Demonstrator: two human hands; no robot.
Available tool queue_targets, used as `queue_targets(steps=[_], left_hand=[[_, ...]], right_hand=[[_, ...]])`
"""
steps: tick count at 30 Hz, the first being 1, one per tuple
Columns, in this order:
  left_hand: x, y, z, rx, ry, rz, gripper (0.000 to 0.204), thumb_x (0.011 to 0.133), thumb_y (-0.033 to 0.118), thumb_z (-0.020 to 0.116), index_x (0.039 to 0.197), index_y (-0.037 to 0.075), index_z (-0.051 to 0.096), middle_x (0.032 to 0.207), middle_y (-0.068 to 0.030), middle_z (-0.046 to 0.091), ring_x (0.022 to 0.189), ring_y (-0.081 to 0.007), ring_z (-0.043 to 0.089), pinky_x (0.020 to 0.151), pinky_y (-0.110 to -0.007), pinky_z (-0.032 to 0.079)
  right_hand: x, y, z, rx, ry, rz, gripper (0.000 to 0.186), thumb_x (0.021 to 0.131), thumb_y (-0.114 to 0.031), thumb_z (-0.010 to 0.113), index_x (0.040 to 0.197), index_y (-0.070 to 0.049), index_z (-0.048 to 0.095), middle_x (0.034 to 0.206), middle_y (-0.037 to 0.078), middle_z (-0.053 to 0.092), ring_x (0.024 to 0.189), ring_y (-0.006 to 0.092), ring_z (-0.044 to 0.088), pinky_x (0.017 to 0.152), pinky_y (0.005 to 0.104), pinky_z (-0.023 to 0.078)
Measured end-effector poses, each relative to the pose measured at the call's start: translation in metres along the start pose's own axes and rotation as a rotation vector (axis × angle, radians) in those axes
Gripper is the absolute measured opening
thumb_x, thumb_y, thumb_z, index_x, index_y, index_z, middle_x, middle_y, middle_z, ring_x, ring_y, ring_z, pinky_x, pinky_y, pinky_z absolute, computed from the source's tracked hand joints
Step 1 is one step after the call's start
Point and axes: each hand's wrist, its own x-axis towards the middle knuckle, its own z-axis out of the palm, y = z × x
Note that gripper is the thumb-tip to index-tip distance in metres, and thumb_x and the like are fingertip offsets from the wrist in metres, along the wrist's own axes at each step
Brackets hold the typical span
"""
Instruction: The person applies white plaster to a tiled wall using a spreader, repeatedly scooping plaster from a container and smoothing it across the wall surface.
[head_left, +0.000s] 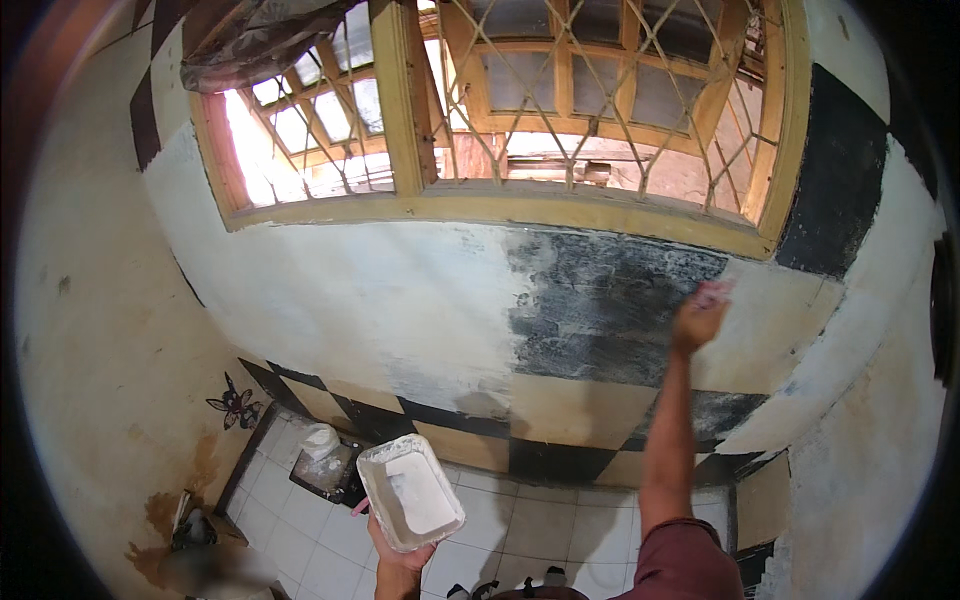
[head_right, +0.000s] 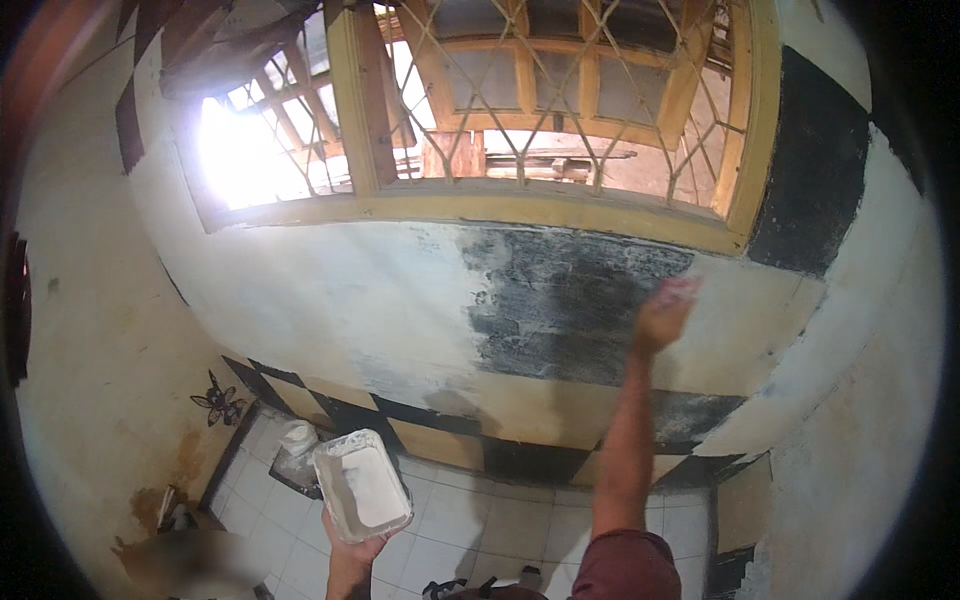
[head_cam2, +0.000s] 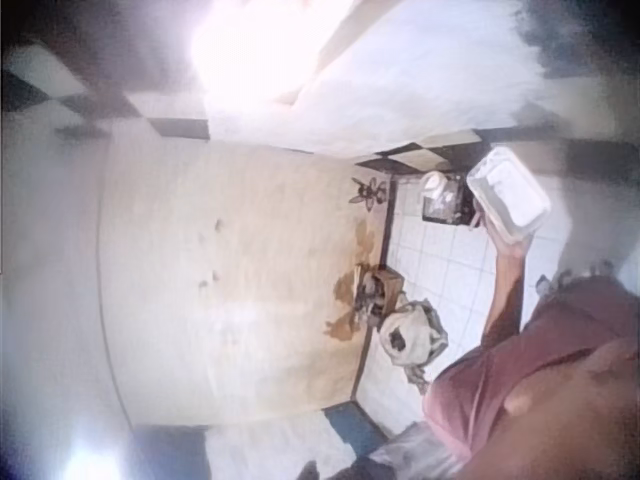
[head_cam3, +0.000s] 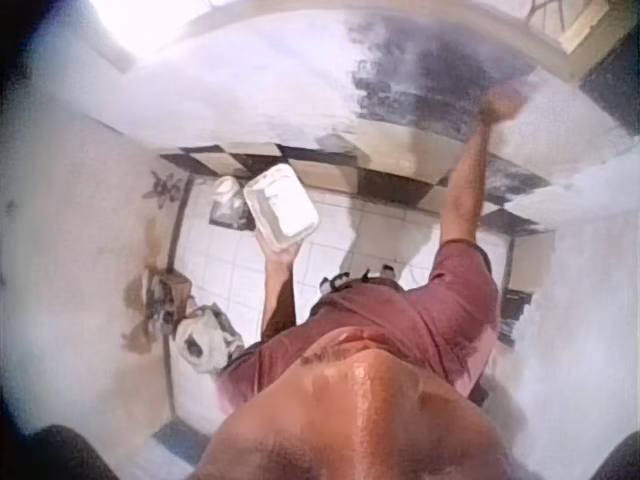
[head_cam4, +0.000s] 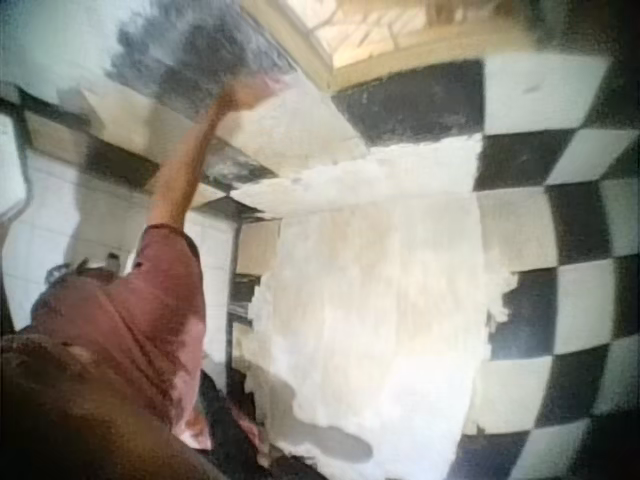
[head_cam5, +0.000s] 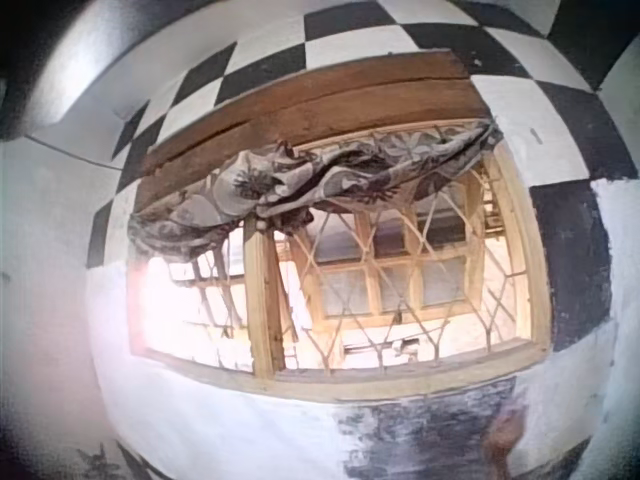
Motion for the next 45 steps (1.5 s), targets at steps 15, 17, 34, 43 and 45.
queue_targets(steps=[15,17,34,43,45], left_hand=[[-0.023,0.023,-0.001,-0.010,0.014,0.111,0.055,0.096,0.048,0.038,0.139,0.015,0.050,0.131,-0.0149,0.060,0.115,-0.0388,0.061,0.087,-0.065,0.051],[-0.013,0.010,-0.001,-0.011,-0.001,0.057,0.055,0.096,0.048,0.039,0.138,0.014,0.051,0.131,-0.0135,0.060,0.114,-0.0378,0.062,0.086,-0.064,0.051],[0.001,-0.021,0.014,0.007,-0.117,-0.130,0.058,0.097,0.053,0.039,0.141,0.016,0.049,0.136,-0.0093,0.057,0.122,-0.0349,0.058,0.098,-0.059,0.047],[-0.024,0.014,-0.003,-0.015,0.020,0.073,0.056,0.097,0.049,0.038,0.139,0.013,0.050,0.130,-0.0120,0.060,0.115,-0.0366,0.061,0.094,-0.059,0.049],[-0.024,0.013,0.000,-0.052,0.033,0.074,0.055,0.097,0.047,0.038,0.138,0.013,0.051,0.128,-0.0124,0.061,0.114,-0.0368,0.062,0.093,-0.060,0.050]], right_hand=[[-0.097,-0.259,0.094,0.037,-0.584,-1.033,0.022,0.084,-0.018,0.059,0.103,-0.007,0.065,0.099,0.015,0.063,0.084,0.0306,0.064,0.069,0.0456,0.053],[-0.097,-0.176,0.089,-0.292,-0.819,-1.100,0.023,0.079,-0.021,0.058,0.094,-0.005,0.065,0.089,0.013,0.063,0.086,0.0241,0.064,0.078,0.0427,0.051],[-0.053,-0.108,0.037,0.098,-0.161,-0.082,0.018,0.092,-0.019,0.058,0.103,-0.005,0.061,0.107,0.017,0.064,0.106,0.0337,0.060,0.091,0.0442,0.046],[-0.113,-0.294,0.065,0.183,-0.684,-0.496,0.015,0.085,-0.016,0.060,0.099,-0.010,0.060,0.090,0.008,0.056,0.085,0.0253,0.063,0.064,0.0372,0.055],[-0.090,-0.253,0.063,0.122,-0.758,-0.593,0.016,0.086,-0.020,0.060,0.100,-0.012,0.061,0.091,0.007,0.055,0.087,0.0220,0.063,0.070,0.0370,0.055]])
